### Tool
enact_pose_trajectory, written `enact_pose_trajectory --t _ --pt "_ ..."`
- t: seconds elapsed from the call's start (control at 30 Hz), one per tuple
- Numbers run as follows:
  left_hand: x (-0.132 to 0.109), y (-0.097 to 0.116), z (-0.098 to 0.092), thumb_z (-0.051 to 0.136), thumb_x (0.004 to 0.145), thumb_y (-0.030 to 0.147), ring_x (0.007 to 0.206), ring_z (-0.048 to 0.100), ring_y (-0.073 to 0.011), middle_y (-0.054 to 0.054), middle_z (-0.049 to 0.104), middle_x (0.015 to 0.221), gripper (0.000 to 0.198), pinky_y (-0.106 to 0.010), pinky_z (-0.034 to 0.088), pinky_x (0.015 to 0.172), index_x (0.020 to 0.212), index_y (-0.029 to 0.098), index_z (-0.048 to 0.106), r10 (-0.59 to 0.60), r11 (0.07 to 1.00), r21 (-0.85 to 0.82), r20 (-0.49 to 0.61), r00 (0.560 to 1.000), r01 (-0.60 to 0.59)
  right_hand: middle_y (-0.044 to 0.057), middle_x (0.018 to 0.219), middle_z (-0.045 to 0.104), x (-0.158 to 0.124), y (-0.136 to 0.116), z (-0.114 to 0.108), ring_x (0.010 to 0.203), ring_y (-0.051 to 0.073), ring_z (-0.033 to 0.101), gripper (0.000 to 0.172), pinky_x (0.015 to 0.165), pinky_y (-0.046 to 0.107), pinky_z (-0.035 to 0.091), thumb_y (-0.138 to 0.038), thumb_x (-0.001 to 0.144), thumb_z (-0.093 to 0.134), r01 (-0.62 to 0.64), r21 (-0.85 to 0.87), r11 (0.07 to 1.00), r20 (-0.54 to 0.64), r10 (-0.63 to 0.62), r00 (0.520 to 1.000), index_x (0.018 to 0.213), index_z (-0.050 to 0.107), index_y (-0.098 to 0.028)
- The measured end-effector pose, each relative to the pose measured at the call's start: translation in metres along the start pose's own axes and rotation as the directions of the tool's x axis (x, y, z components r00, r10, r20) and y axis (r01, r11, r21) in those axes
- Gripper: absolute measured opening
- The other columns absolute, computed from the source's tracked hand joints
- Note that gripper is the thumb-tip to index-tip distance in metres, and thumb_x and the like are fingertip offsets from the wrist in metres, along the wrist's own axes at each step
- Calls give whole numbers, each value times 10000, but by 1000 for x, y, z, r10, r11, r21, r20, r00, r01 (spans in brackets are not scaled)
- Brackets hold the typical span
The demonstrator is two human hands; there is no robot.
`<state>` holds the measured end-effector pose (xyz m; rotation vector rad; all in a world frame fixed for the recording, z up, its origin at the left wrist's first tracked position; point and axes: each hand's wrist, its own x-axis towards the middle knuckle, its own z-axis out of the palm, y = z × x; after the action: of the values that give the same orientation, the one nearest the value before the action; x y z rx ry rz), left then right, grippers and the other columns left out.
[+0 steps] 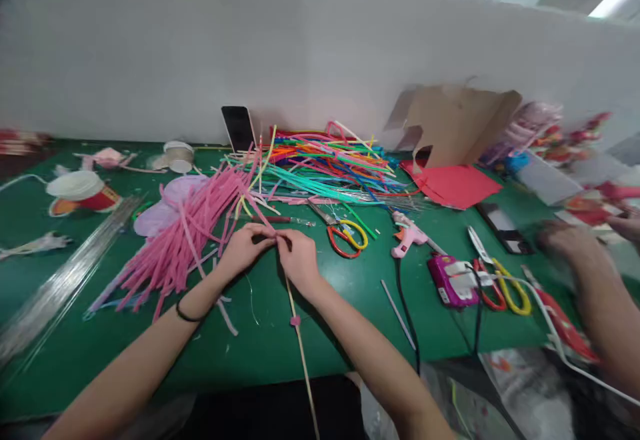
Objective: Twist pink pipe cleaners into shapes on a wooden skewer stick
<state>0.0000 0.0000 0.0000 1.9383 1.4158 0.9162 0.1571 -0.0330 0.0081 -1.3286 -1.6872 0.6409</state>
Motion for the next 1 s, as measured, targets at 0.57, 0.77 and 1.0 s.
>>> enact_pose_trajectory --t 0.57,0.77,1.0 --pt "1 -5 1 731 713 342 941 626 -244 -54 710 896 126 -402 473 906 769 233 760 -12 1000 -26 -6 1000 12 22 798 736 4 7 -2 711 174 688 171 712 287 536 -230 819 609 -155 167 974 -20 160 987 965 691 -197" --pt "1 -10 4 741 700 331 947 623 -233 -55 696 911 107 -391 489 896 755 241 762 -9 997 -79 -3 1000 9 14 859 757 8 9 -7 758 186 692 118 747 298 517 -283 804 652 -178 112 978 68 171 983 864 742 -237" --pt "-1 0 -3 708 742 356 983 620 -256 -59 709 956 196 -428 465 929 883 221 732 60 998 -40 72 996 -57 25 794 731 6 4 -9 704 168 665 149 679 266 488 -273 842 584 -102 29 994 68 100 993 813 706 -194"
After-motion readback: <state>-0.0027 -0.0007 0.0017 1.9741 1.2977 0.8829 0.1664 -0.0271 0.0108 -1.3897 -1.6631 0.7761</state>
